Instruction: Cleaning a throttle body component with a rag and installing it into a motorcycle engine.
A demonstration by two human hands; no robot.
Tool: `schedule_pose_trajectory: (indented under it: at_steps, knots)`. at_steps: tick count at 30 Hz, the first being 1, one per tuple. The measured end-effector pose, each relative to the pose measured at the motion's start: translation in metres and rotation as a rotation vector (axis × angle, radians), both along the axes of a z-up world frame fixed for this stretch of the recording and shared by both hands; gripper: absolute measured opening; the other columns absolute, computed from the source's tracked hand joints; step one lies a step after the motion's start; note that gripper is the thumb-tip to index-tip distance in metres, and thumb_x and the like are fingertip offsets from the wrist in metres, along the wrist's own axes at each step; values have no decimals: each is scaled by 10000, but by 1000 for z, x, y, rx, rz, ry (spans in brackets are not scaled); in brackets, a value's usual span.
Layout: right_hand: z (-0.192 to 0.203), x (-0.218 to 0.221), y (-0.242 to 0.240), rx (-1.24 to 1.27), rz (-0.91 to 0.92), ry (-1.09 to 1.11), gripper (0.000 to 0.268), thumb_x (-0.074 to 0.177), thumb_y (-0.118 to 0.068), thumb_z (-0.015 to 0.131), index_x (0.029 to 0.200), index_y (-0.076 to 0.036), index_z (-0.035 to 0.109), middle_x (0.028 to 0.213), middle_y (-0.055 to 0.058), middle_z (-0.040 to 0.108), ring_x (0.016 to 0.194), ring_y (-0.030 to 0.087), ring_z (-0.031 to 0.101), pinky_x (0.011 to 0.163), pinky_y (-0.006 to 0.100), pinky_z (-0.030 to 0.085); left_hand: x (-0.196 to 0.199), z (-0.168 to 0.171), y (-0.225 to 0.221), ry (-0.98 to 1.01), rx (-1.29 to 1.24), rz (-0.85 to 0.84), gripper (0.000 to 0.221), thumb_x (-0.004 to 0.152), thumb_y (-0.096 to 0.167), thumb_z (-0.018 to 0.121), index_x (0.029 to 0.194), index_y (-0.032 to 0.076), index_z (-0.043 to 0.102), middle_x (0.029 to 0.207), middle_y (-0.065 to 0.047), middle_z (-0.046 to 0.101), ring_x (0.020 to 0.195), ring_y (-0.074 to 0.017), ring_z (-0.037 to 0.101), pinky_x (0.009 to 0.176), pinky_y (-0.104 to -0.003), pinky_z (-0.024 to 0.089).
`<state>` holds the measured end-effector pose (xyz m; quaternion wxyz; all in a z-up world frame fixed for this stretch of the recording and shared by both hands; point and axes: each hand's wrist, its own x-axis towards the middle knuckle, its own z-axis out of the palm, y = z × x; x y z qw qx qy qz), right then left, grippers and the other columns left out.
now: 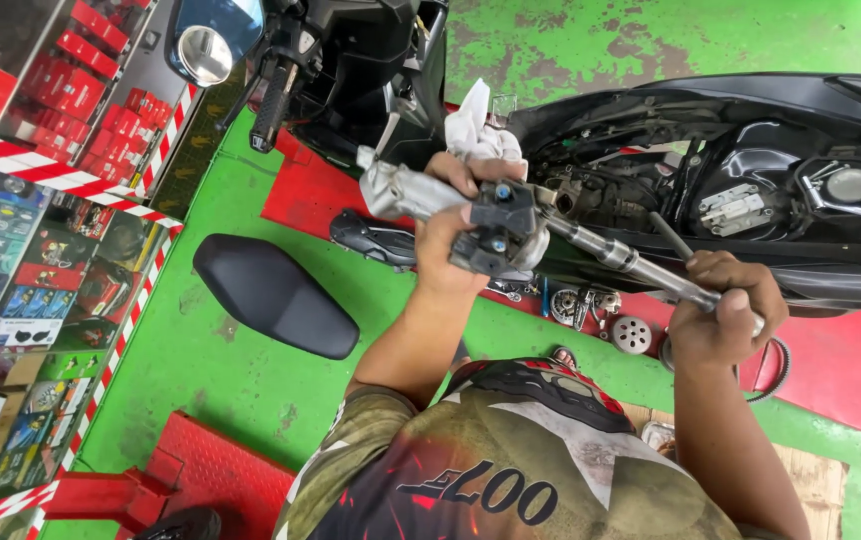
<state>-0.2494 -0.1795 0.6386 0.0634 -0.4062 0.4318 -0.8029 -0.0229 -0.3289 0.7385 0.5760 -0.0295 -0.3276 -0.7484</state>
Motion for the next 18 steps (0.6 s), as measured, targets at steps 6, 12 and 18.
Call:
schedule_pose_trajectory:
  at_steps: [6, 12, 18]
  knots:
    - [-13, 1, -7, -87, 66, -50, 459, 969, -386, 612, 751, 0, 491, 625, 114, 402, 577, 295, 478, 630, 425, 411, -7, 8, 11, 12, -71, 91, 264, 858, 98, 671, 1021, 64, 467, 1132, -280, 687, 1169, -347, 668, 995, -453, 582]
    - [-9, 11, -6, -105, 155, -146, 418, 951, -344, 574, 697, -54, 413, 593, 80, 290, 494, 278, 378, 545, 424, 345, -9, 8, 12, -2, -107, 41, 302, 865, 96, 751, 1009, 84, 485, 1095, -166, 708, 1086, -325, 721, 925, -430, 607]
    - [7, 22, -5, 0, 282, -235, 381, 912, -300, 469, 639, -59, 355, 520, 57, 202, 450, 197, 212, 510, 367, 186, -13, 5, 6, -26, -127, 47, 347, 821, 124, 801, 980, 88, 494, 1051, -207, 717, 1060, -331, 721, 934, -440, 605]
